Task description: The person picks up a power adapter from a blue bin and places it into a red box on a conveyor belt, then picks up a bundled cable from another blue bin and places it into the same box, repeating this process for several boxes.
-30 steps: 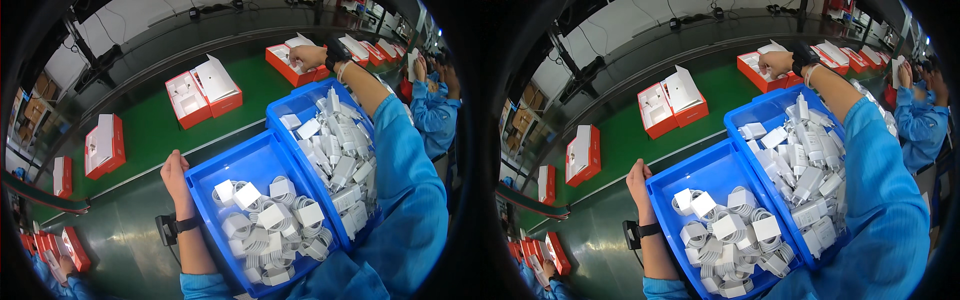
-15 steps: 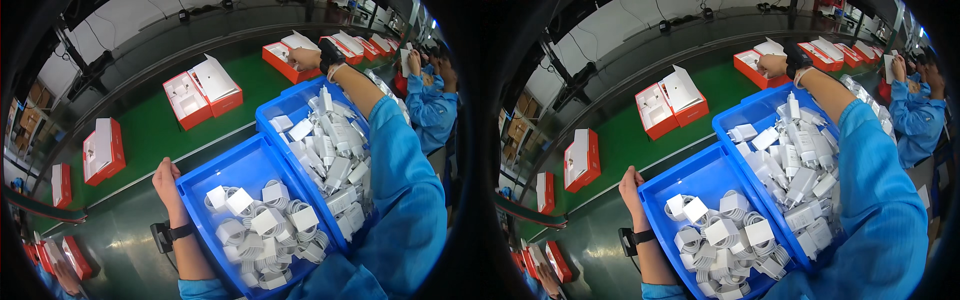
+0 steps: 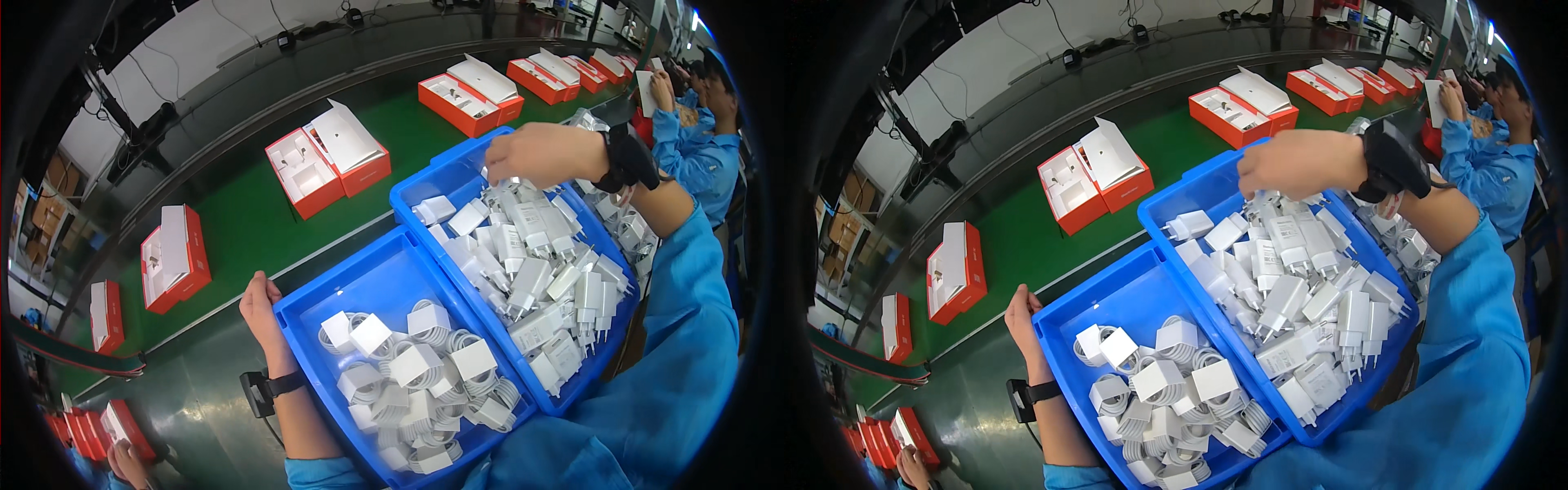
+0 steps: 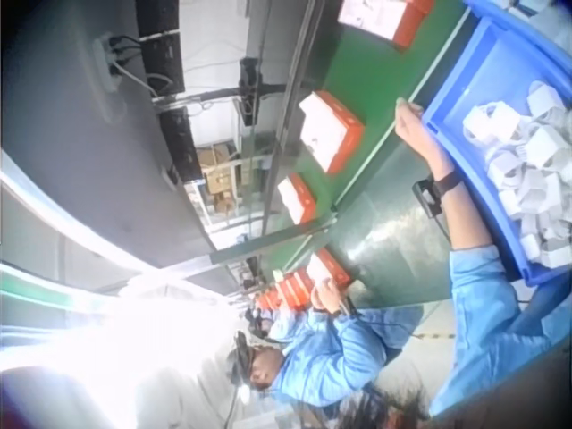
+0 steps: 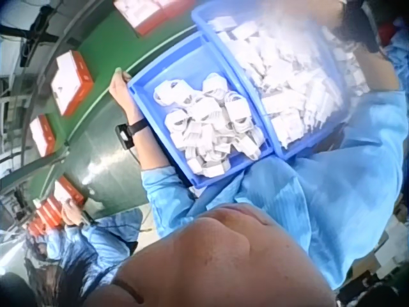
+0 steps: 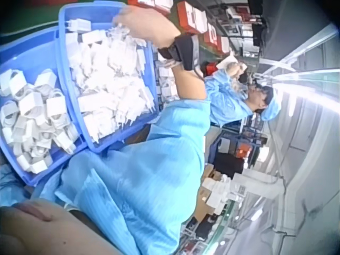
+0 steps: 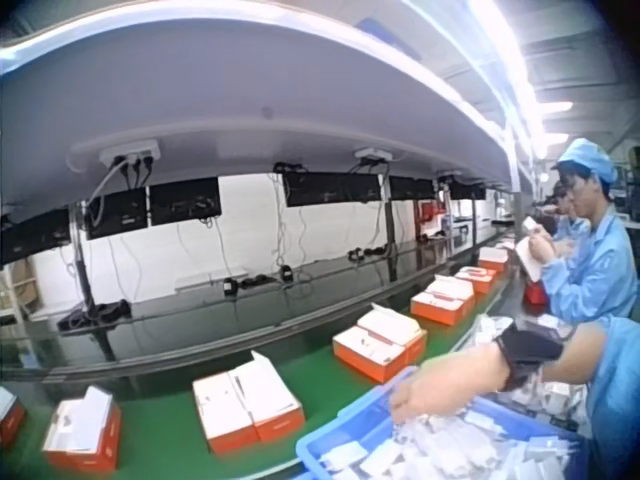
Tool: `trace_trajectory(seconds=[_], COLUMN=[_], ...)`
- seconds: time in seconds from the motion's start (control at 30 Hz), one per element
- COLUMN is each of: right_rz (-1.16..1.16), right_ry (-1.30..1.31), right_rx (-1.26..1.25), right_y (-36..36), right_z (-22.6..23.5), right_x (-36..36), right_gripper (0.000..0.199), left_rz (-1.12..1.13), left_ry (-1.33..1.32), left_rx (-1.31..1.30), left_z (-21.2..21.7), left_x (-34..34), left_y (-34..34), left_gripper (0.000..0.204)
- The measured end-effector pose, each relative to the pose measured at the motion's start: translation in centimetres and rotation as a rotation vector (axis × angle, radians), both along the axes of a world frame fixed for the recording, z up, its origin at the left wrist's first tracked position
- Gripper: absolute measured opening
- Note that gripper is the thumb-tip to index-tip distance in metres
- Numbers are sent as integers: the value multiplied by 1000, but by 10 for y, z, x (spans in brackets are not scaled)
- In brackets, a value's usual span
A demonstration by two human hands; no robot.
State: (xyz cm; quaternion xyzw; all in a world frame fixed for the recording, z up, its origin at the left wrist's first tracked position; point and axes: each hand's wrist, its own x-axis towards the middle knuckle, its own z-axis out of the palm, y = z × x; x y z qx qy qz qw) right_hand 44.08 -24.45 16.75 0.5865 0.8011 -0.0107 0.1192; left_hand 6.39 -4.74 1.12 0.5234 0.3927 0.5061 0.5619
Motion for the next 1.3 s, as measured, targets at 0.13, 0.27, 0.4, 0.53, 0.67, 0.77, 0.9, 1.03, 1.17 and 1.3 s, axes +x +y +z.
trace_trajectory(seconds=[0.13,0.27,0.4,0.53,0.67,0.77,0.9,1.03,1.17,1.3], right_rz=[68,93,29,-53,56,-23,-24,-114,-136,-179], right_ry=[-138,-172,-105,220,307,435,520,629,615,674], right_rx=[12,29,58,199,458,565,515,500,446,321], right_y=[-16,-14,-6,13,61,112,187,239,270,297], right_z=[-12,-13,5,43,73,76,48,1,-23,-44], right_x=[5,2,-17,-49,-51,-50,-61,-79,-80,-75], right_gripper=[29,29,31,35,38,42,41,40,41,42], left_rz=[-1,-7,-17,-16,-38,-36,-25,-36,-57,-39], left_ry=[11,29,11,1,-15,-10,-1,28,-24,45], left_rx=[62,54,48,45,41,32,47,46,18,1], left_z=[-2,2,0,0,-4,1,3,-1,0,4], left_x=[-8,-9,-19,-29,-30,-29,-38,-43,-50,-59], left_y=[0,-5,-2,-1,4,-1,3,7,13,20], left_gripper=[41,41,42,42,41,42,42,42,42,42])
